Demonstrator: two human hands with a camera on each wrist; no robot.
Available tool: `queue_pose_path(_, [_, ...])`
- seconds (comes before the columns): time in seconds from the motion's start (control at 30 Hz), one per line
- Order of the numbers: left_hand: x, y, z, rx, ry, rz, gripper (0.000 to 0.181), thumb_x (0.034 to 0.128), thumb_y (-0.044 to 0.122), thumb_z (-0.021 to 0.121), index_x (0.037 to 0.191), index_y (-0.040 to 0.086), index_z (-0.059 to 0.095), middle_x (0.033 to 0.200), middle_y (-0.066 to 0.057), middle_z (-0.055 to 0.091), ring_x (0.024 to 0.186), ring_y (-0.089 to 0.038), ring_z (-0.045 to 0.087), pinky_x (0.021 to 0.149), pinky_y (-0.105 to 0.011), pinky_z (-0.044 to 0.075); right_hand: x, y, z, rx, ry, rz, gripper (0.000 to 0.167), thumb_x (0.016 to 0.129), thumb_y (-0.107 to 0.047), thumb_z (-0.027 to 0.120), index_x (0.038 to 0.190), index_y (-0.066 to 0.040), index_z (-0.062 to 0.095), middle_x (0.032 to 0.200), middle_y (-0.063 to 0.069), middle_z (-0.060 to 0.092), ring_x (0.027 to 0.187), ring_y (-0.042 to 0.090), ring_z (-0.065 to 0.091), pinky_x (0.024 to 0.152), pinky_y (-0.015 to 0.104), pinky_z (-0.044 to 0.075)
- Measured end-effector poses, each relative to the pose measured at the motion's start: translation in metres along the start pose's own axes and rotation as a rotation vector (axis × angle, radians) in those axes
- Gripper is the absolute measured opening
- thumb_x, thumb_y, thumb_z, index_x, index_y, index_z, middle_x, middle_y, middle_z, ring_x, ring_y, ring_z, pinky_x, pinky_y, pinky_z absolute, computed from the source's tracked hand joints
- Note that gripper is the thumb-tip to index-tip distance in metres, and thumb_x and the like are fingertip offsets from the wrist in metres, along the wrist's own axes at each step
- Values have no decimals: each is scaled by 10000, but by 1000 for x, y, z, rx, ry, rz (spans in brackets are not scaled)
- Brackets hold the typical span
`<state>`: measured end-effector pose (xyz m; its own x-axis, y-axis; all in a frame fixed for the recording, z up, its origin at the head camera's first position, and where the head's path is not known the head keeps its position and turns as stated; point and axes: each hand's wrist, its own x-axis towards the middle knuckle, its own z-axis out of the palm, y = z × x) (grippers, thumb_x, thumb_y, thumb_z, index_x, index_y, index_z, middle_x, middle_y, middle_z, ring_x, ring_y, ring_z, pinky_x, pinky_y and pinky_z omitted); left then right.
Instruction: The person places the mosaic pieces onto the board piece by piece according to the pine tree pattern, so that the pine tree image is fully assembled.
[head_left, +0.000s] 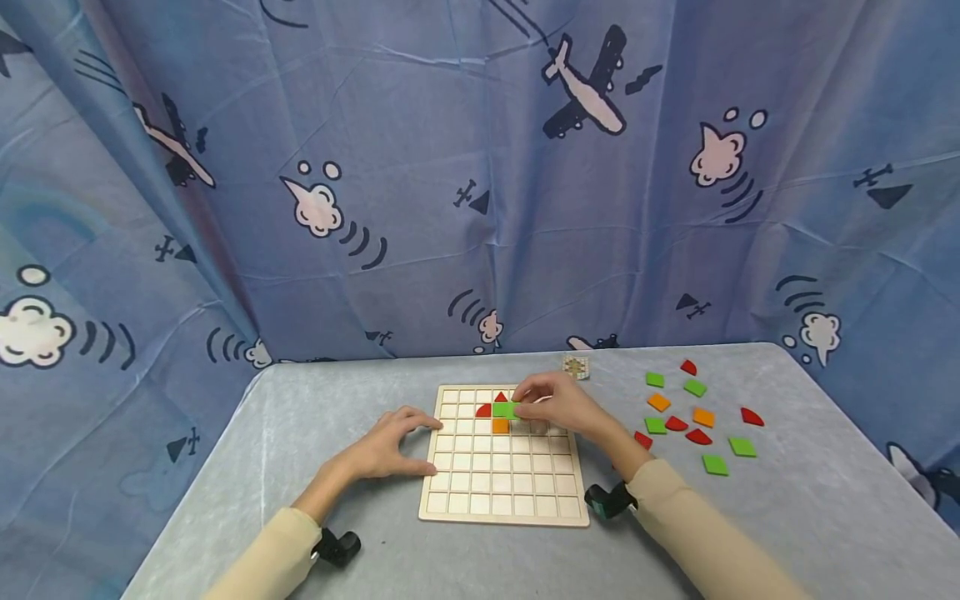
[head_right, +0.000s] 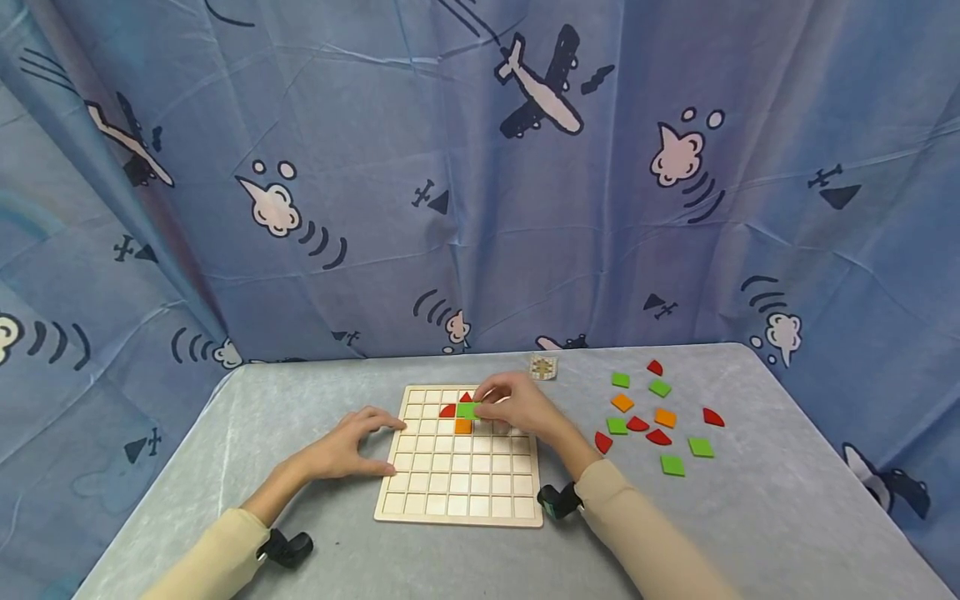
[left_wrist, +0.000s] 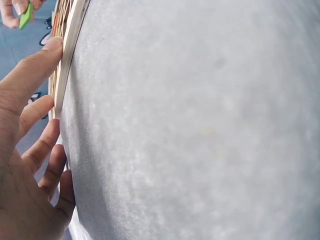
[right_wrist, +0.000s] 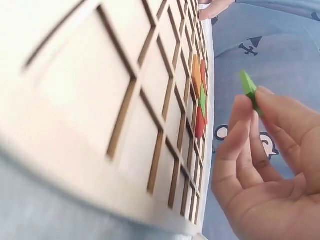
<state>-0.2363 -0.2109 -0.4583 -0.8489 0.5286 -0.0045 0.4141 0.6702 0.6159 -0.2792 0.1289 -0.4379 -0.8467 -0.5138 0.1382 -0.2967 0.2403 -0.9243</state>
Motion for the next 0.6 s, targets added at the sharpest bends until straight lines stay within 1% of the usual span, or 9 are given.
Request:
queue_pose_path(0.1, [0,0,0,-1,1,3,664,796,416,879,1364,176,632,1393,-52,500,1285,-336,406,1034,-599,337,4,1,6,-1,25,-12,139,889,5,768,1000,75,723,921,152,703,844,271,644,649,359,524])
queue_pose_path(0.17, [0,0,0,0,3,4,664,795,418,879,1363,176,632,1392,-51,501,1284,-338,407,1033,-599,337,7,2,10,9,31,-11,141,884,9,771,993,84,723,912,160,707,822,269,646,630,342,525])
queue_pose_path(0.3, [0,-1,-1,0,4,8,667,796,425,876,1366,180,631,1389,-47,503,1278,-335,409,1031,-597,339,11,-1,17,61,21,20,138,886,24,760,989,105,717,906,182,716,795,341,682,643,408,564])
queue_pose_path(0.4, [0,-1,-1,-5,0,8,669,798,431,873,1369,183,630,1387,-44,501,1278,-334,407,1030,-596,339,14,-3,23,74,16,44,118,893,28,752,980,101,722,878,180,721,767,383,688,644,432,571])
queue_pose_path(0.6, [0,-1,-2,-9,-4,6,667,803,437,868,1372,184,628,1391,-49,497,1280,-339,407,1029,-602,339,20,-6,31,41,7,26,88,884,45,750,936,110,722,795,184,709,662,304,675,594,384,572])
